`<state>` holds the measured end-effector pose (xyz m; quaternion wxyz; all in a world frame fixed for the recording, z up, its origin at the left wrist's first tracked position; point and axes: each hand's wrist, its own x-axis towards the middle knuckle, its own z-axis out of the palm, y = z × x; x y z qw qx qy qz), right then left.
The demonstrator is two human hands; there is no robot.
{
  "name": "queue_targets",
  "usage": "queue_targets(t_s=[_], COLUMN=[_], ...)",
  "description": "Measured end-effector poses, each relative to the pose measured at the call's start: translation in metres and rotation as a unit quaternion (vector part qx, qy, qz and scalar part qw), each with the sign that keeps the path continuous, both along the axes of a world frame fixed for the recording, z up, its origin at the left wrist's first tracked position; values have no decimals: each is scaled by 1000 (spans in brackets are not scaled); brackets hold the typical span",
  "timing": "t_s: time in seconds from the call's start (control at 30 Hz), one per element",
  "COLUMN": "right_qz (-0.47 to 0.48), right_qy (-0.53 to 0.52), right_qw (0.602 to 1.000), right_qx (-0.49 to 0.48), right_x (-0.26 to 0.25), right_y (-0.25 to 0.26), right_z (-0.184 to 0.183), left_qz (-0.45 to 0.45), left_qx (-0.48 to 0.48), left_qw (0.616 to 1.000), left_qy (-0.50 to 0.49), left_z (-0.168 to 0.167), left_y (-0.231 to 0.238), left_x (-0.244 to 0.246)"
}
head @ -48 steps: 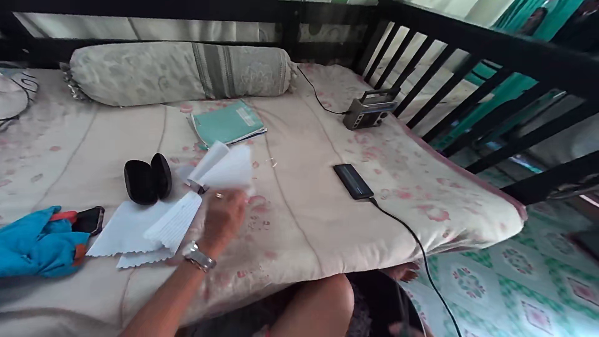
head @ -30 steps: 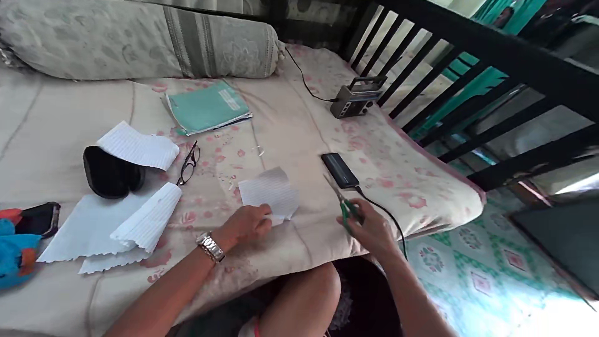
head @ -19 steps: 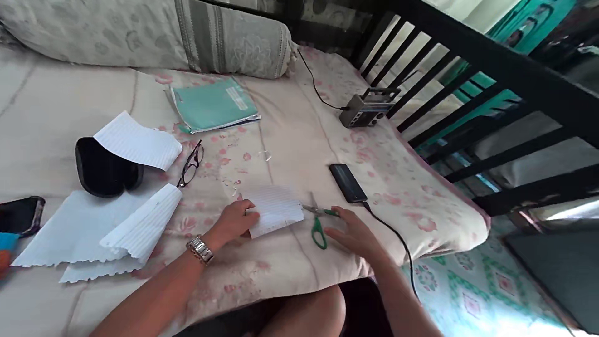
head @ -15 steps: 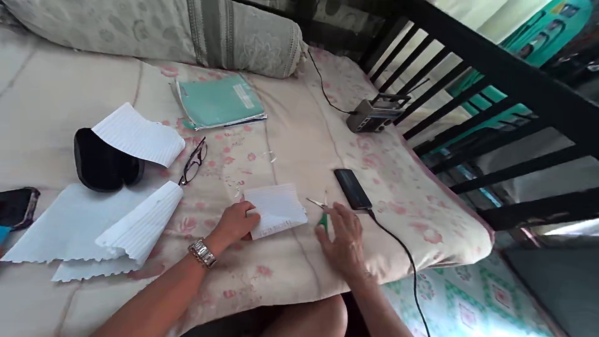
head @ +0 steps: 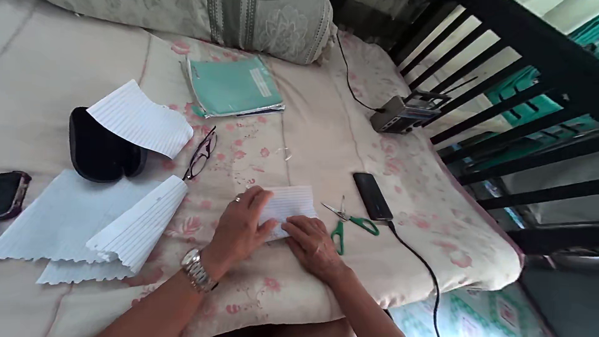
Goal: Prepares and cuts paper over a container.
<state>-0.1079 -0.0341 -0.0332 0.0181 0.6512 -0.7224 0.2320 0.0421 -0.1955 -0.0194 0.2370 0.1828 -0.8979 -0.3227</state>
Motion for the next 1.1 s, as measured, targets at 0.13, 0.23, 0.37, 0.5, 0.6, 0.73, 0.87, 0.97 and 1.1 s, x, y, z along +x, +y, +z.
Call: queue_targets(t_s=[0.13,0.23,0.37,0.5,0.6,0.73,0.87,0.97,1.1], right_qz=[-5,9,6,-73,-137,-183,-227,-234,-245], right_qy=[-6,-54,-133,-181,-241,-309,-320,-327,-330], right_qw=[1000,998,990,978,958,931,920,914,907], right_qx=[-8,-13,-47,-67,-79,-61,24,50,93], right_x=[0,-2,-4,-9,-11,-7,-11,-16,-22], right_y=[-1,0,3,10,13,6,-7,-14,-20], right_z=[-2,-1,-1,-6,-3,6,16,14,17], left_qz=[-143,-137,-94,-58,-25,9,40,55,59], left_qx=[-47,-8,67,111,139,208,230,204,47], left_qw=[988,990,993,992,990,973,962,962,995], left_qy=[33,28,25,-1,-23,-99,-143,-172,-65], left_z=[-7,-11,-8,-4,1,14,18,14,-10], left_y=[20,19,5,4,0,-5,-6,-5,5], left_x=[12,11,11,13,14,11,6,-1,-2])
